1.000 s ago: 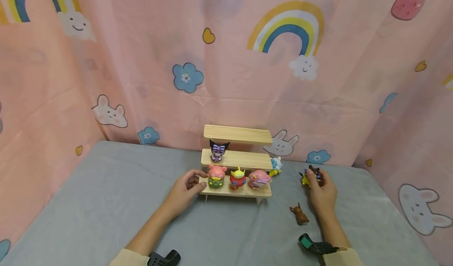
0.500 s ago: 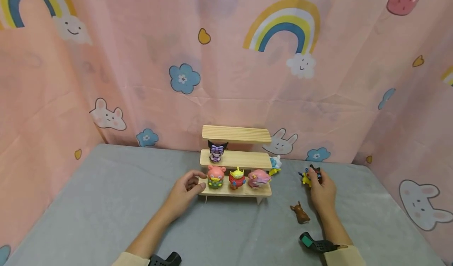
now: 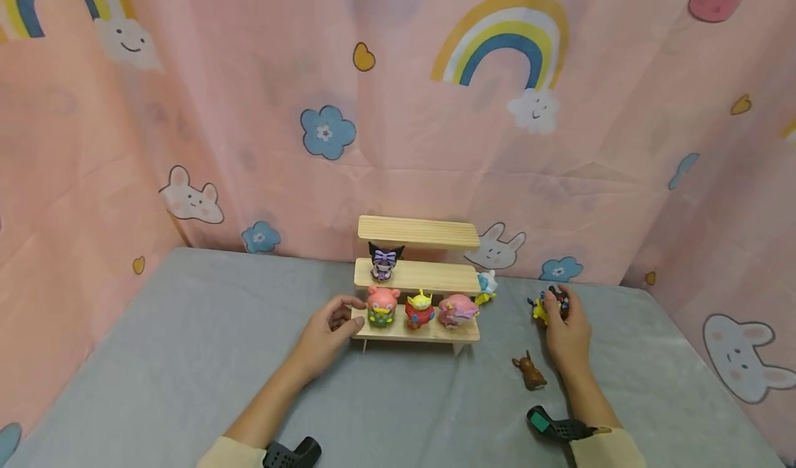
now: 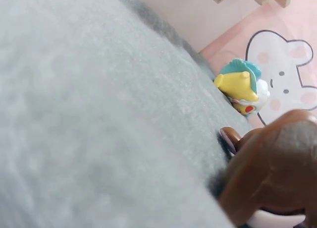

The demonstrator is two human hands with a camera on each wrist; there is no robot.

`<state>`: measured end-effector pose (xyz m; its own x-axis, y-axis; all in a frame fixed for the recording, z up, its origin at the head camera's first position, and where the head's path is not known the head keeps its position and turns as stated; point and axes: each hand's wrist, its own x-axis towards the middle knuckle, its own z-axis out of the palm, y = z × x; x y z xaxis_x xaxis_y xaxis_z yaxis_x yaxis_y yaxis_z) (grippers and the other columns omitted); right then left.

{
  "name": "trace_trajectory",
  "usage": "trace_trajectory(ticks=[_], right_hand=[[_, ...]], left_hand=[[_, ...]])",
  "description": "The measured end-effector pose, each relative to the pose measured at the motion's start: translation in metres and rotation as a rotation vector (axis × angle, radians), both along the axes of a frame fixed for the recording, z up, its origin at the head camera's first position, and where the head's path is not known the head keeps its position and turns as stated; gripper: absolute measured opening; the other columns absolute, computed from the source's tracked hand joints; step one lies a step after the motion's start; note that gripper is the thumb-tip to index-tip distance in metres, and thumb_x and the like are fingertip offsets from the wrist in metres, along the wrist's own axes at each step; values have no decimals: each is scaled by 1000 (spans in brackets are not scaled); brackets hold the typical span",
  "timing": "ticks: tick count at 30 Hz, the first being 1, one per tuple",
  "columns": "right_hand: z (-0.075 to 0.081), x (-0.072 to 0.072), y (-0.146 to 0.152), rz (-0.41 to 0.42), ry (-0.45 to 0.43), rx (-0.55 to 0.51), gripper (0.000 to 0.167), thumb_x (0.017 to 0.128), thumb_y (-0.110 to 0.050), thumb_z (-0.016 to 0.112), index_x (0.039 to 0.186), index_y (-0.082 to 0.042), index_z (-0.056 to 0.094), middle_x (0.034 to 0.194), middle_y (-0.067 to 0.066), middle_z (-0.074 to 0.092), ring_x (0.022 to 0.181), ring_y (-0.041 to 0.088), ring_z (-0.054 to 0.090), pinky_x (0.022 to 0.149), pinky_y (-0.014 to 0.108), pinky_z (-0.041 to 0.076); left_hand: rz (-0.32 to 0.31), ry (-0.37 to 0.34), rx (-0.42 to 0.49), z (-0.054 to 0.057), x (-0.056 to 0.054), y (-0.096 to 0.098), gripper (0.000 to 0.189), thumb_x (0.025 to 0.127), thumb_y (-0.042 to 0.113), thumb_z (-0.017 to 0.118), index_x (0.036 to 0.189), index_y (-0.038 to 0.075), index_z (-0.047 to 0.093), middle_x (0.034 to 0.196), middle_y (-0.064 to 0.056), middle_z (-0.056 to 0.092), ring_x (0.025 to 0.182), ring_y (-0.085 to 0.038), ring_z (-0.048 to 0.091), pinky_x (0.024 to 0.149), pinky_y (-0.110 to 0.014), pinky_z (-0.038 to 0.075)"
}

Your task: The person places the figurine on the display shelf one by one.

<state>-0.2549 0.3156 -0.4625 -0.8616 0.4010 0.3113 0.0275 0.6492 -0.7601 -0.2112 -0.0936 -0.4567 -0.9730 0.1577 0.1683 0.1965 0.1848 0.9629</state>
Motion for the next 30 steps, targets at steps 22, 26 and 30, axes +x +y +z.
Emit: trace_trajectory(ticks=[22, 26, 30], right_hand=[[4, 3, 7, 1, -2, -68, 57, 110, -43, 32, 159, -15, 32, 161, 20, 36, 150, 42, 31, 120, 60, 26], [3, 2, 5, -5, -5, -65, 57, 109, -40, 38, 159, -14, 31, 158, 23, 39, 146, 42, 38, 117, 59, 31], [1, 1, 3, -26, 2, -37, 60, 106, -35, 50, 158, -11, 33, 149, 28, 48, 133, 40, 49, 107, 54, 40]], left_hand=[[-7, 7, 5, 1, 0, 1, 24, 97, 14, 65, 119, 5, 63, 84, -7, 61, 72, -8, 52, 68, -23, 43], [-15, 10, -4, 2, 1, -1, 25, 97, 14, 64, 120, 4, 62, 85, -8, 61, 73, -8, 53, 68, -23, 43], [-17, 13, 1, 2, 1, 0, 26, 97, 15, 65, 120, 4, 63, 85, -7, 61, 73, -7, 52, 69, -23, 43]])
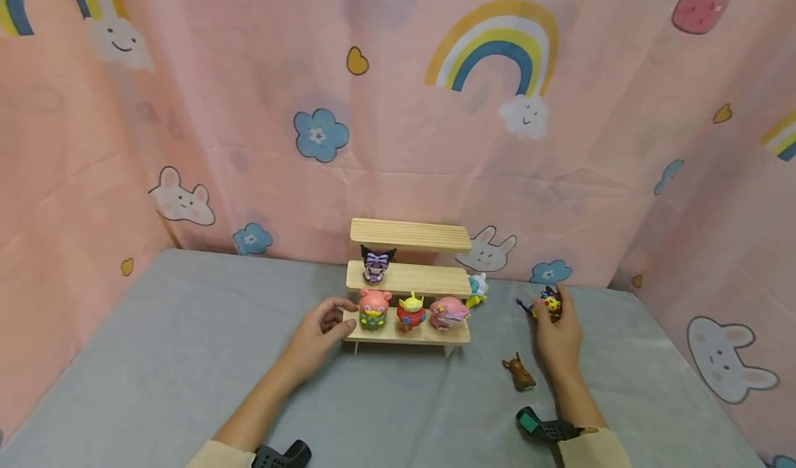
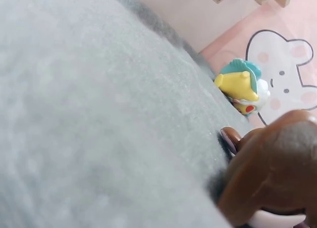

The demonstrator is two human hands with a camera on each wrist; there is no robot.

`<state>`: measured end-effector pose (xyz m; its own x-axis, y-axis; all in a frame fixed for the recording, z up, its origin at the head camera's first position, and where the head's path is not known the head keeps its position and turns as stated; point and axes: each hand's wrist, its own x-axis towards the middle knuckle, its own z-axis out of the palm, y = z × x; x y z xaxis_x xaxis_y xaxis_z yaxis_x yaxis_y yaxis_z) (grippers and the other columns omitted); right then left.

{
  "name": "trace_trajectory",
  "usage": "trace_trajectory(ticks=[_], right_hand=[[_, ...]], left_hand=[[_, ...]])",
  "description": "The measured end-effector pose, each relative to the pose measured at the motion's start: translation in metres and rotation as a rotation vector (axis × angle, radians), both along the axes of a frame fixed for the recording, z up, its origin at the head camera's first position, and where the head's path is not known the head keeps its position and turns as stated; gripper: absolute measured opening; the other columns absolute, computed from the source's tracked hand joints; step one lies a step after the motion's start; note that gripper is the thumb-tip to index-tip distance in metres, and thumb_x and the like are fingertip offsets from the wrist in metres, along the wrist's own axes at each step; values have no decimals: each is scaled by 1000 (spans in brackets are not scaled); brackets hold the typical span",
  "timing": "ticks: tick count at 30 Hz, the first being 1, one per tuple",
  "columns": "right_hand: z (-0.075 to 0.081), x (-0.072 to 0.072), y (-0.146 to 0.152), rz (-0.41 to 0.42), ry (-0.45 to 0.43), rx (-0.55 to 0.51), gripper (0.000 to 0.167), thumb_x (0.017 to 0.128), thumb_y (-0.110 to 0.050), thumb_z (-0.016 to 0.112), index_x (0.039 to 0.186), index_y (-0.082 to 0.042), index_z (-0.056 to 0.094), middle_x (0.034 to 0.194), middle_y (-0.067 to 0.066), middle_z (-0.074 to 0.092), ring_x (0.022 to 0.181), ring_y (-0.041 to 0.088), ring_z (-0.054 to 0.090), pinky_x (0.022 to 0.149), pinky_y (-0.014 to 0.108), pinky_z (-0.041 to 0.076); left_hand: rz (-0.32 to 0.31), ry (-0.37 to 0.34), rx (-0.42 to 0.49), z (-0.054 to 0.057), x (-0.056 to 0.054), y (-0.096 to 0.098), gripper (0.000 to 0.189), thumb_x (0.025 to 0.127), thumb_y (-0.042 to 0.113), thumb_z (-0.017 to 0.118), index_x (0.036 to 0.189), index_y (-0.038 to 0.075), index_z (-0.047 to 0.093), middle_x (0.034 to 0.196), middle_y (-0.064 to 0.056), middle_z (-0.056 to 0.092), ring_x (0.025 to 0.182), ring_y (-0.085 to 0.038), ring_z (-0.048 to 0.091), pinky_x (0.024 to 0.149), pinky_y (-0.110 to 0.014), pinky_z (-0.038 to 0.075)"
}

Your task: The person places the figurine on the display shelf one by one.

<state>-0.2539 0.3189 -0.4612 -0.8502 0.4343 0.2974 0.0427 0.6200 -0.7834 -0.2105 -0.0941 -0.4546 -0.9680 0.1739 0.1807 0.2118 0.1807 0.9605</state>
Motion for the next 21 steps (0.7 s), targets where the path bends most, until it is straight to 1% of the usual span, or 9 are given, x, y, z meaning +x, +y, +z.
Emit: trace_trajectory(ticks=[2, 5, 11, 21], right_hand=[[-1, -1, 0, -13, 4, 19, 60, 104, -33, 55, 157, -10, 35, 145, 29, 52, 126, 38, 53, 100, 50, 41], [-2, -2, 1, -22, 1, 37, 61, 104, -33, 56, 156, -10, 35, 143, 28, 53, 121, 36, 55, 96, 47, 42], [-2, -2, 0, -22, -3, 30, 61, 104, -34, 55, 157, -11, 34, 145, 29, 51, 125, 39, 53, 102, 54, 42], [-3, -2, 0, -9, -12, 13, 61, 105, -34, 54, 157, -10, 33, 148, 28, 48, 128, 39, 51, 107, 55, 41]], left_hand=[[0, -2, 1, 0, 0, 0, 25, 97, 14, 65, 120, 4, 63, 85, -7, 61, 73, -8, 52, 69, -23, 43], [3, -6, -1, 1, -1, 1, 24, 97, 13, 64, 120, 4, 63, 84, -7, 61, 72, -8, 52, 68, -23, 43], [6, -9, -4, 1, -1, 1, 24, 97, 12, 64, 119, 4, 63, 84, -6, 60, 72, -8, 52, 68, -23, 43], [-2, 1, 7, 0, -1, 0, 25, 97, 13, 64, 120, 3, 62, 85, -8, 61, 74, -8, 53, 69, -24, 44]])
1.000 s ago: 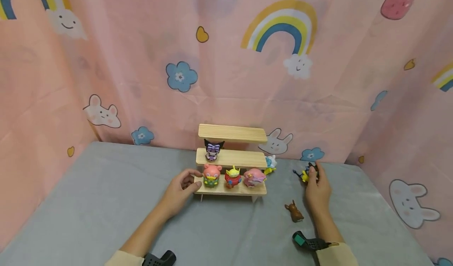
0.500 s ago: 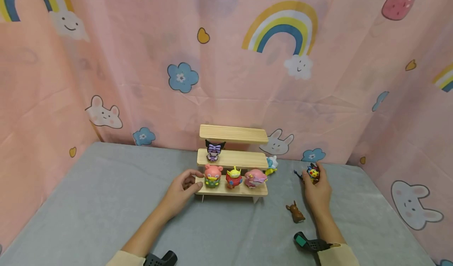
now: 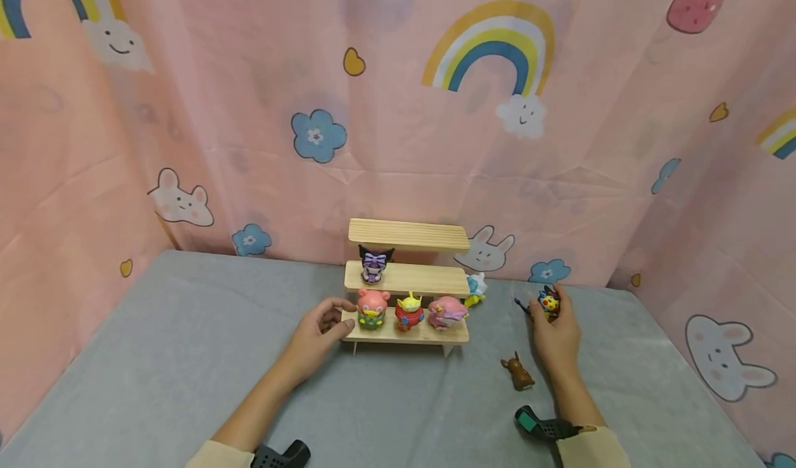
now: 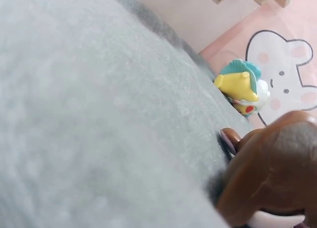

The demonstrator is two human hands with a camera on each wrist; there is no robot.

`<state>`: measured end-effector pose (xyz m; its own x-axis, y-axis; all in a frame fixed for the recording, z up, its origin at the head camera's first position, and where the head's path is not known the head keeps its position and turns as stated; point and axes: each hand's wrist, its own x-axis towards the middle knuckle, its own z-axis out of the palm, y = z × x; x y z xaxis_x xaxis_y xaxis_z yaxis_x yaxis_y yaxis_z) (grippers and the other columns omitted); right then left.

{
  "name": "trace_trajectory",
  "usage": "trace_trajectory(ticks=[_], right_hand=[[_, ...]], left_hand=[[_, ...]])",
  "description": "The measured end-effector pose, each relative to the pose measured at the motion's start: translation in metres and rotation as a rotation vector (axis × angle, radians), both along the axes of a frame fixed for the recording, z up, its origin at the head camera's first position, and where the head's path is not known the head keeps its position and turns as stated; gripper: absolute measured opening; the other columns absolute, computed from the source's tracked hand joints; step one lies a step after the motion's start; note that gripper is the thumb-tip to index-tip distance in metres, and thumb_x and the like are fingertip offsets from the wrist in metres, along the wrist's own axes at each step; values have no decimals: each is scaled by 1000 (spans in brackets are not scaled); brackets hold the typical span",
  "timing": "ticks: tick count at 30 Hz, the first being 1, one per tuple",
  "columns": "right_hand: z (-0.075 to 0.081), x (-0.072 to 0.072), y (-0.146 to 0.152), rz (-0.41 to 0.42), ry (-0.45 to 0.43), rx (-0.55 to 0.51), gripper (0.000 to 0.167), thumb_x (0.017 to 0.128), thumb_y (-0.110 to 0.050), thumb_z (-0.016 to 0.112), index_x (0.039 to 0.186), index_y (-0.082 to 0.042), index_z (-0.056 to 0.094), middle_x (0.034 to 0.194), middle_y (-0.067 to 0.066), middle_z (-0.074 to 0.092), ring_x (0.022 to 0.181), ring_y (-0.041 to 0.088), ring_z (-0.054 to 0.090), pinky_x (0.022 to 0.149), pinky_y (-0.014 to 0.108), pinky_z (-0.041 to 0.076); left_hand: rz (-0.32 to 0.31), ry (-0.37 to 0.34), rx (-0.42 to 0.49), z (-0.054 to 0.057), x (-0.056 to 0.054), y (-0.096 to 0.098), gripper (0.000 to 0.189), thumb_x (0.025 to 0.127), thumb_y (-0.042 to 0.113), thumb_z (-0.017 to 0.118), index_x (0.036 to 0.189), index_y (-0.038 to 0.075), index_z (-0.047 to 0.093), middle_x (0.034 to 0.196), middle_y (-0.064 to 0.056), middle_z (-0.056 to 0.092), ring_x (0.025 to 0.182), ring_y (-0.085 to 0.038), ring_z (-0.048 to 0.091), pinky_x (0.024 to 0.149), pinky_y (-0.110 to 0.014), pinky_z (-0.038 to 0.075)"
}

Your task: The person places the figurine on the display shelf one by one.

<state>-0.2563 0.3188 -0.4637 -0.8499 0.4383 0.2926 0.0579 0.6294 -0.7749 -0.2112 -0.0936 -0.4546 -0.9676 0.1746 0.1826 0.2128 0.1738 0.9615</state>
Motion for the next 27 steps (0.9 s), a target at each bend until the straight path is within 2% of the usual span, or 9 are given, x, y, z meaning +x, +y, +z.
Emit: trace_trajectory(ticks=[14, 27], right_hand=[[3, 1, -1, 9, -22, -11, 60, 105, -34, 52, 157, -10, 32, 148, 28, 48, 129, 40, 50, 109, 56, 39], [1, 0, -1, -5, -23, 0, 60, 104, -34, 53, 155, -10, 34, 146, 28, 50, 126, 40, 52, 105, 53, 40]], left_hand=[[0, 8, -1, 0, 0, 0, 25, 97, 14, 65, 119, 4, 63, 85, -8, 60, 74, -8, 52, 69, -23, 43], [-1, 10, -10, -1, 0, 0, 24, 97, 13, 64, 120, 4, 63, 85, -7, 60, 72, -8, 52, 68, -23, 43]])
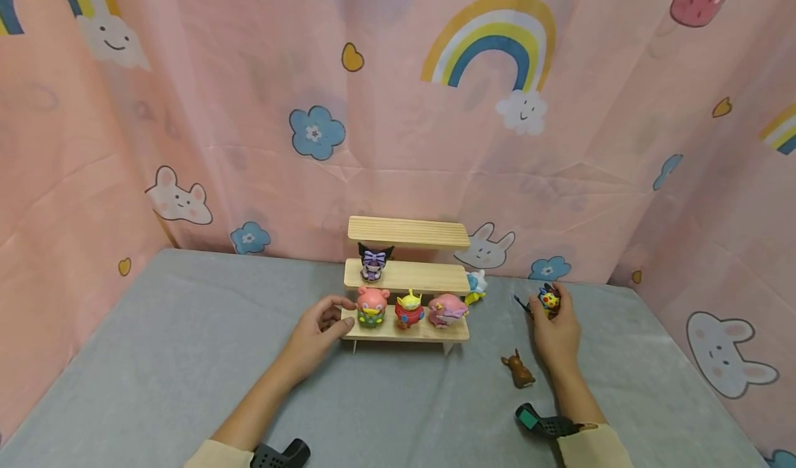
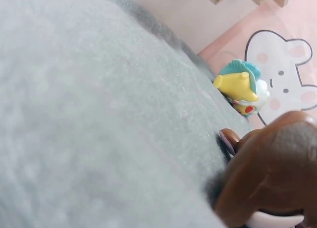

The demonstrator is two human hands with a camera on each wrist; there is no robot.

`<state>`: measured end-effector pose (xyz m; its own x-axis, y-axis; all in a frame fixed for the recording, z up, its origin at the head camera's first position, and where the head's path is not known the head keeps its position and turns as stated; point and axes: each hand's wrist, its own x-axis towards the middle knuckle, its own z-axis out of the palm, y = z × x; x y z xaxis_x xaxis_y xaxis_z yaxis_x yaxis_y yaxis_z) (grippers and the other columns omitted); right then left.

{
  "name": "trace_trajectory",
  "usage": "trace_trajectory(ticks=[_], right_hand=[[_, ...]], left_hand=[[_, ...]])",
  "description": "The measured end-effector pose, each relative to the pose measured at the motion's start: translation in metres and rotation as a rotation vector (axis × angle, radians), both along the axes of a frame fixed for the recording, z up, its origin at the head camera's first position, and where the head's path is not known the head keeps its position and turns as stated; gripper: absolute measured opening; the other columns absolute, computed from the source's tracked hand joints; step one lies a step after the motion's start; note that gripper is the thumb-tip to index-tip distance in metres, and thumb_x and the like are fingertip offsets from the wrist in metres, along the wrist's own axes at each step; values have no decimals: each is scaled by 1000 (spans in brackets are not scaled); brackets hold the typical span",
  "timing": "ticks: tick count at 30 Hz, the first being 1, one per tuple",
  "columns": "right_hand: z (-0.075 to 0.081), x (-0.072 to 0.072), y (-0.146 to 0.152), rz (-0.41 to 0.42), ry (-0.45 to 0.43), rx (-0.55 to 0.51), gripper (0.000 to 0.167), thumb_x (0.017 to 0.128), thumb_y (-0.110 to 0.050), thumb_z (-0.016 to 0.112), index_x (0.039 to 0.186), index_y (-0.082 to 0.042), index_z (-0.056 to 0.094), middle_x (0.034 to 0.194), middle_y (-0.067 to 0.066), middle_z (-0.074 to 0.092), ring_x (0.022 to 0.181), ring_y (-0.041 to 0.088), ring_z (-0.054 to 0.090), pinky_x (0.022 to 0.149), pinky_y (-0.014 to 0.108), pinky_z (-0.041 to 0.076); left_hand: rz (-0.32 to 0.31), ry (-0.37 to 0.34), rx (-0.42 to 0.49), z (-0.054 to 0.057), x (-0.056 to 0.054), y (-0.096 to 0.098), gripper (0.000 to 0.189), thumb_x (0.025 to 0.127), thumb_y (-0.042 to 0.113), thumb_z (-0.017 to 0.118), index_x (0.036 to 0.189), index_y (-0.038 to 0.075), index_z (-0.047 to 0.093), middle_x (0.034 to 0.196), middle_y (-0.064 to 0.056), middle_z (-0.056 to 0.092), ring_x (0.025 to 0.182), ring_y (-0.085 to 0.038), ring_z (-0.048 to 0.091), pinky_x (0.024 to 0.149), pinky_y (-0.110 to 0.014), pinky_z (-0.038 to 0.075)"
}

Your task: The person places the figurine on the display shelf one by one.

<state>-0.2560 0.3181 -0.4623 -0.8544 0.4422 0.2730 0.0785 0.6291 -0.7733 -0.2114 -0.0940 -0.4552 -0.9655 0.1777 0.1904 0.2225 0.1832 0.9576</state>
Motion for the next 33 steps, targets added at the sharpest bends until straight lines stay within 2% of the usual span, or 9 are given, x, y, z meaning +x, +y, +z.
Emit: trace_trajectory(ticks=[18, 25, 33], right_hand=[[1, 0, -1, 10, -7, -8, 60, 105, -36, 50, 156, -10, 33, 147, 27, 49, 124, 38, 51, 105, 54, 42], [1, 0, -1, 6, 8, 14, 59, 105, -34, 52, 155, -8, 35, 144, 26, 52, 121, 36, 53, 99, 49, 41], [1, -1, 0, 9, 14, 24, 59, 104, -34, 54, 154, -8, 36, 144, 25, 52, 120, 35, 54, 97, 46, 41]], left_hand=[[-1, -24, -3, 1, 0, 0, 25, 98, 15, 63, 121, 4, 62, 84, -7, 58, 71, -9, 49, 66, -24, 42], [-7, -26, 3, 2, 0, -1, 25, 98, 14, 63, 121, 3, 61, 84, -7, 58, 71, -9, 49, 66, -24, 41], [-5, -29, 2, 3, 0, 0, 25, 98, 13, 63, 121, 3, 61, 85, -7, 59, 71, -9, 50, 66, -24, 42]])
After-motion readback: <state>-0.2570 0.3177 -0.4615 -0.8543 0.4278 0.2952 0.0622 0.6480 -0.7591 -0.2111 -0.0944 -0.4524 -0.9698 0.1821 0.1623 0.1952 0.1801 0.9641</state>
